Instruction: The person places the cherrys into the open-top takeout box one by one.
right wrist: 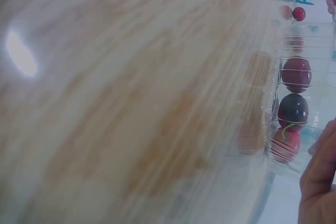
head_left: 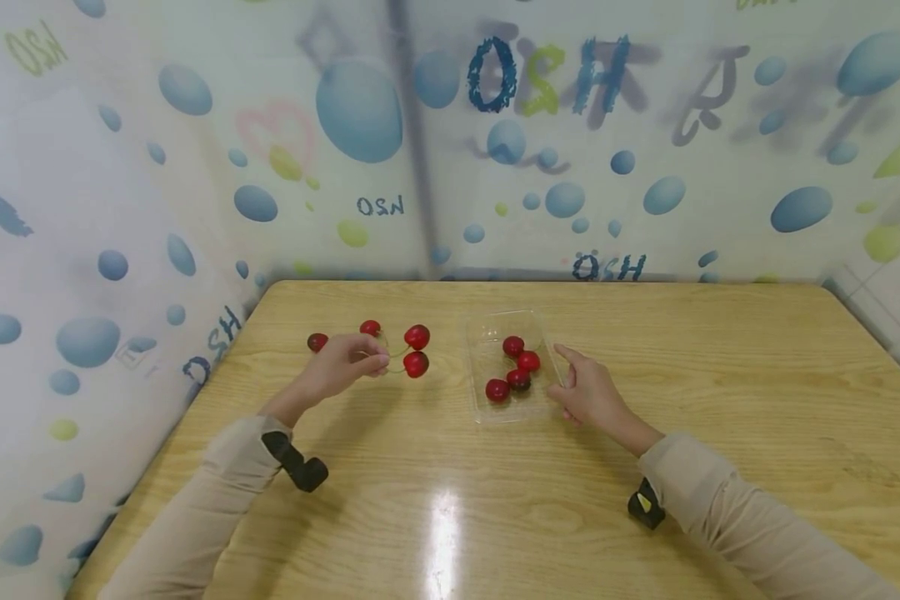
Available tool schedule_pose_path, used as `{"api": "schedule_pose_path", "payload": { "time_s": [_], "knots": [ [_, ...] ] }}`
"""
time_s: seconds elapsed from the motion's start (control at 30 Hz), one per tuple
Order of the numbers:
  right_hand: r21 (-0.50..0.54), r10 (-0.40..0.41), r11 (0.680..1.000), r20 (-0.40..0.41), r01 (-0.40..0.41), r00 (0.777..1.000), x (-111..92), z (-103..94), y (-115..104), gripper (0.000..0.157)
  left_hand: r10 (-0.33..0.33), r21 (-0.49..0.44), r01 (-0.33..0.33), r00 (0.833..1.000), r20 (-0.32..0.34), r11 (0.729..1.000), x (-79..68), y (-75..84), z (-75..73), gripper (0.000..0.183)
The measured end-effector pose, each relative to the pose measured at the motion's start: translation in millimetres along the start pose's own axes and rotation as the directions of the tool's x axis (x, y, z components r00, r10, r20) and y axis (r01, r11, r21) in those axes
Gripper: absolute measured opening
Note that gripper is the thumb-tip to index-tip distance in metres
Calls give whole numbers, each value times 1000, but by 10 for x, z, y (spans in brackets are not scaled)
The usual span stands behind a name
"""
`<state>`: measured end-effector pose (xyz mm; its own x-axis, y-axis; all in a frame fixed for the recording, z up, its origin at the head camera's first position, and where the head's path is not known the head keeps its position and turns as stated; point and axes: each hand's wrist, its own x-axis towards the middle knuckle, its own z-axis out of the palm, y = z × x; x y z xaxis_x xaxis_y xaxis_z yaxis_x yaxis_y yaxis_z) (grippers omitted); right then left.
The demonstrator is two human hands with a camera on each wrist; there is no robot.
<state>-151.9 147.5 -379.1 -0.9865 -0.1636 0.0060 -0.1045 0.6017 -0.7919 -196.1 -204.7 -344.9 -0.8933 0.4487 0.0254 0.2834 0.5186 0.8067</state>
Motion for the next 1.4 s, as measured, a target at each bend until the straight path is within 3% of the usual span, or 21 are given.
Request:
{"api": "schedule_pose_path", "payload": {
  "time_s": [0.27,0.5,0.73,1.03,1.4],
  "knots": [
    [-11,0,1000,-6,0,1000,9,-10,-8,65,52,-1,-52,999,12,999,130,182,72,12],
    [-10,-2,1000,-4,2,1000,16,-25,-10,64,46,-13,-46,999,22,999,273,283,95,16],
    [-12,-7,1000,-5,7,1000,14,-27,-6,64,86,47,-89,995,49,995,427,408,113,10],
    [-13,-12,1000,0,12,1000,15,-19,-2,64,155,129,-171,979,130,977,607,569,200,7],
    [10,-1,1000,15,1,1000,7,-9,-15,64,141,191,-194,955,262,962,725,687,384,6]
  ]
}}
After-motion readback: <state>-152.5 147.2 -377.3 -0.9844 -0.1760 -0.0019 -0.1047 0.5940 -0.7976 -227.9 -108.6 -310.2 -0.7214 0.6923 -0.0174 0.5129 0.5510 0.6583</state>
